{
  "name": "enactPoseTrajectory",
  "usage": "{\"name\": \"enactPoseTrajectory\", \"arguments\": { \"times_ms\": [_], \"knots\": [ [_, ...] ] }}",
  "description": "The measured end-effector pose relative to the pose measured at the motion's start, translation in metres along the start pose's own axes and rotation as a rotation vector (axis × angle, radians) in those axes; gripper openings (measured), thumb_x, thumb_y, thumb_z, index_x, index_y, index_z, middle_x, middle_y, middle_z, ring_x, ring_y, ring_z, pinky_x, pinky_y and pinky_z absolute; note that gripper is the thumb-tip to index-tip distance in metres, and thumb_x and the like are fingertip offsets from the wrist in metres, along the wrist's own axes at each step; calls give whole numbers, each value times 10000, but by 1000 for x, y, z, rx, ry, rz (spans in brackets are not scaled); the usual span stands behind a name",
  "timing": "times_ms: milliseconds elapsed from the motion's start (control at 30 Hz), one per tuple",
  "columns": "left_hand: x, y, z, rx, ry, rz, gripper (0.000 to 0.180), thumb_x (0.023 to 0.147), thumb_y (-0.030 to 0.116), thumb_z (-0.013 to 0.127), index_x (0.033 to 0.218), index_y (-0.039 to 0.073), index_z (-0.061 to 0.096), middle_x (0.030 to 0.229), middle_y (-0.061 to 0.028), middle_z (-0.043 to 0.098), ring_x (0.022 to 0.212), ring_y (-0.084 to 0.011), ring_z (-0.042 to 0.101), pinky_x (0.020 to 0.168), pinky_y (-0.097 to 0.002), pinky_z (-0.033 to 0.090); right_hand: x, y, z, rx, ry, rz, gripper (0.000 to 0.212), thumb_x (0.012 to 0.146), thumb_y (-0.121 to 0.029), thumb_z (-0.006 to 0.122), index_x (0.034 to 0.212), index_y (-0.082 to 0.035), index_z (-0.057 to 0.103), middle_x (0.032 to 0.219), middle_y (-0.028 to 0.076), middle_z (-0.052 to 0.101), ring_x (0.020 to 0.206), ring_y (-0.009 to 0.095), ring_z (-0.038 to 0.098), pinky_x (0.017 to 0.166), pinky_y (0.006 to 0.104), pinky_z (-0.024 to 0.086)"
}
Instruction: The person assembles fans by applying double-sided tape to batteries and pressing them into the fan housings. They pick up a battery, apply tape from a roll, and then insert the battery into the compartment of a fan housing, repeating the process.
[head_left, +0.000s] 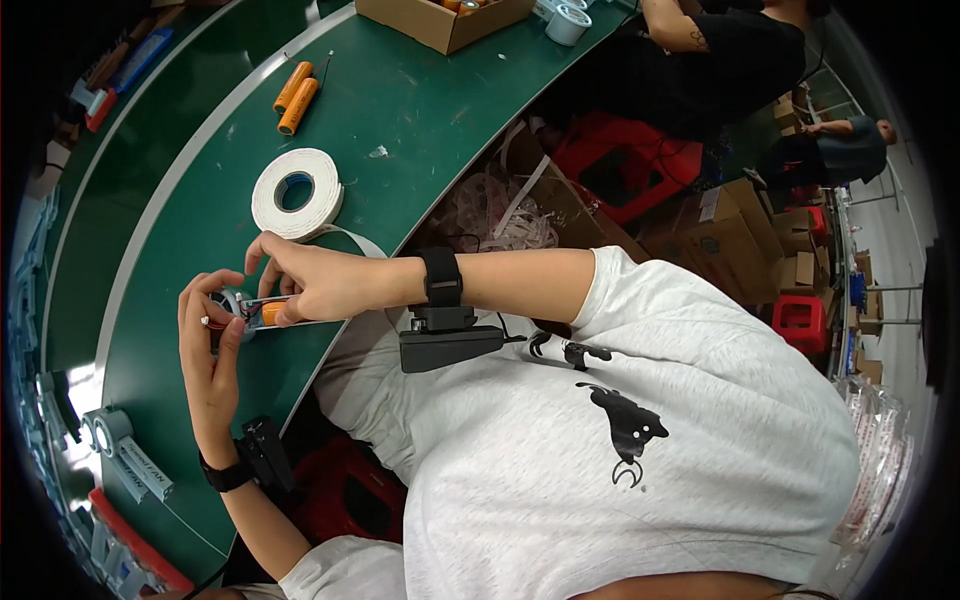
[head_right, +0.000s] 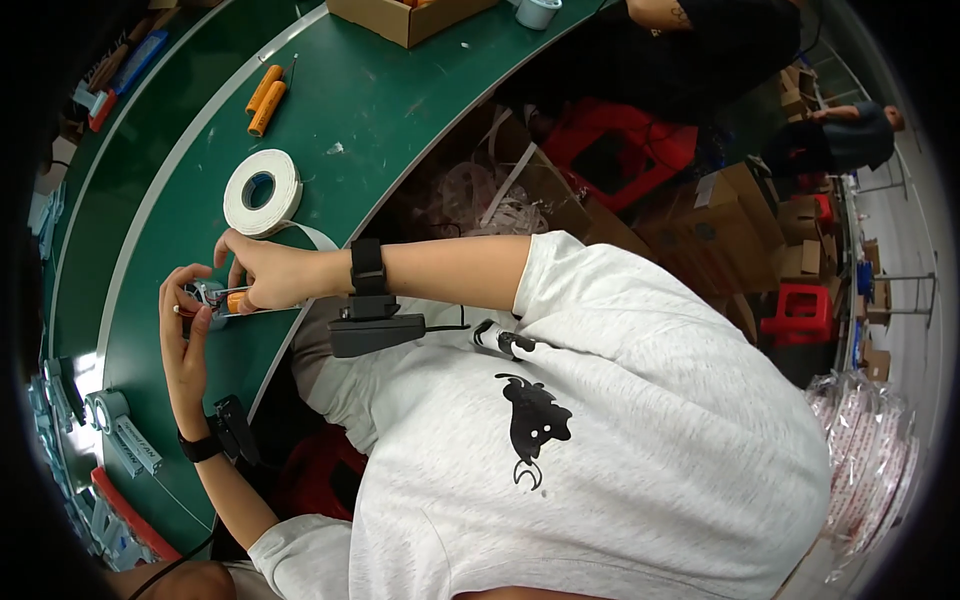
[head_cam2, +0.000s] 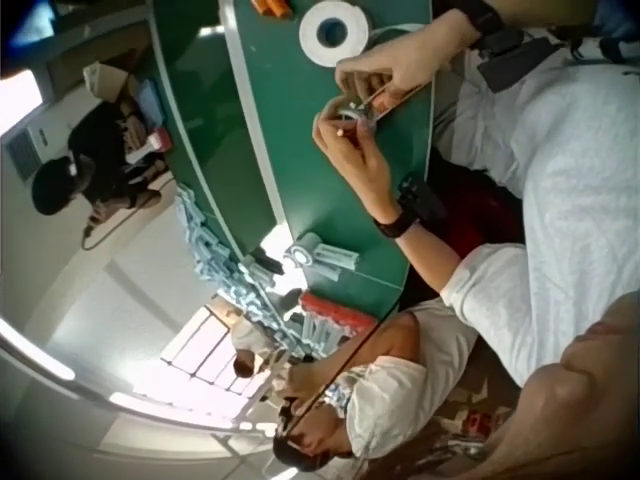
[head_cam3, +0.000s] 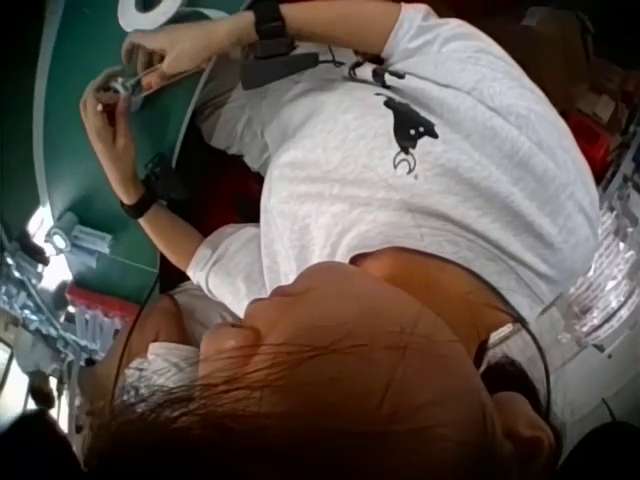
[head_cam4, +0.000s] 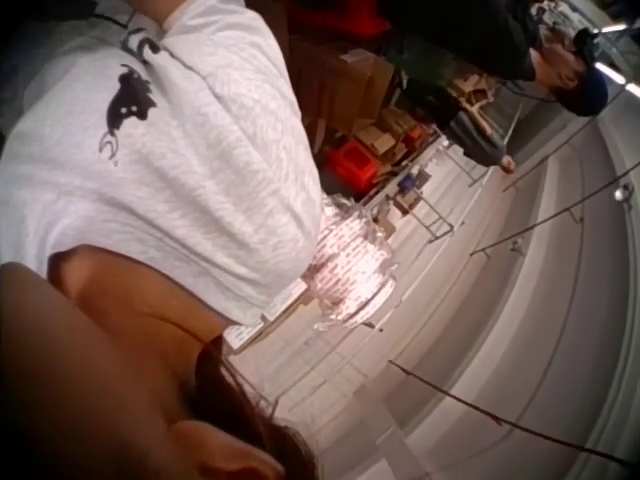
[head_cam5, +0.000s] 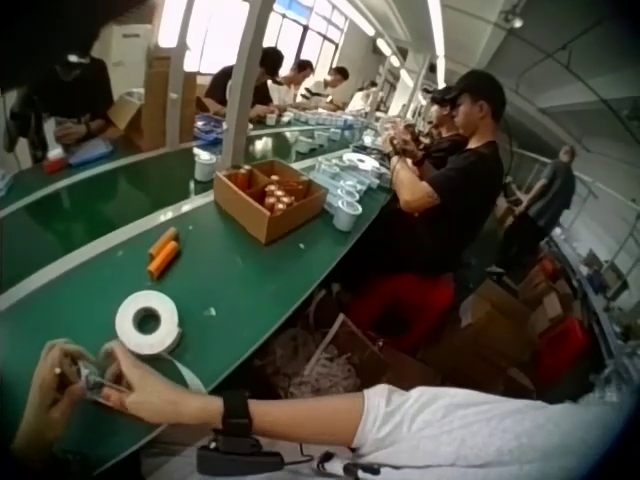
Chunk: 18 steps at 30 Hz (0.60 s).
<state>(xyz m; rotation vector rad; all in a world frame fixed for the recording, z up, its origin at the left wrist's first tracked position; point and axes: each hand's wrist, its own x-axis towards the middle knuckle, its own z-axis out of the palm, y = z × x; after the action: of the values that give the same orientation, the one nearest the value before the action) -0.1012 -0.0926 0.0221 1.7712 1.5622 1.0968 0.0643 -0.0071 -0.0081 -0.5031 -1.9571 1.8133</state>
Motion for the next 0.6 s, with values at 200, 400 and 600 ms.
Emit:
{"name": "enactPoseTrajectory", "arguments": {
  "times_ms": [200,400,600],
  "knots": [
    [-2,2,3,28,7,-42,70,810,13,510,809,6,440,1098,-119,504,1033,-220,449,800,-300,388,15,0,-1,-187,-104,130,487,734,-88,541,1159,30,333,875,174,566,771,239,570,652,323,451],
    [-7,0,2,47,-16,-14,59,819,21,509,838,1,457,1105,-124,502,1054,-232,445,820,-306,386,18,6,-5,-222,-207,136,388,711,-80,555,1061,34,432,842,146,574,779,234,565,642,332,435],
    [2,13,-7,136,-57,-2,209,751,12,554,953,-2,502,1123,-130,496,1097,-259,431,838,-316,384,19,2,-2,-246,-85,33,357,695,-79,580,1019,33,482,825,149,580,793,243,572,645,337,432]
  ]
}}
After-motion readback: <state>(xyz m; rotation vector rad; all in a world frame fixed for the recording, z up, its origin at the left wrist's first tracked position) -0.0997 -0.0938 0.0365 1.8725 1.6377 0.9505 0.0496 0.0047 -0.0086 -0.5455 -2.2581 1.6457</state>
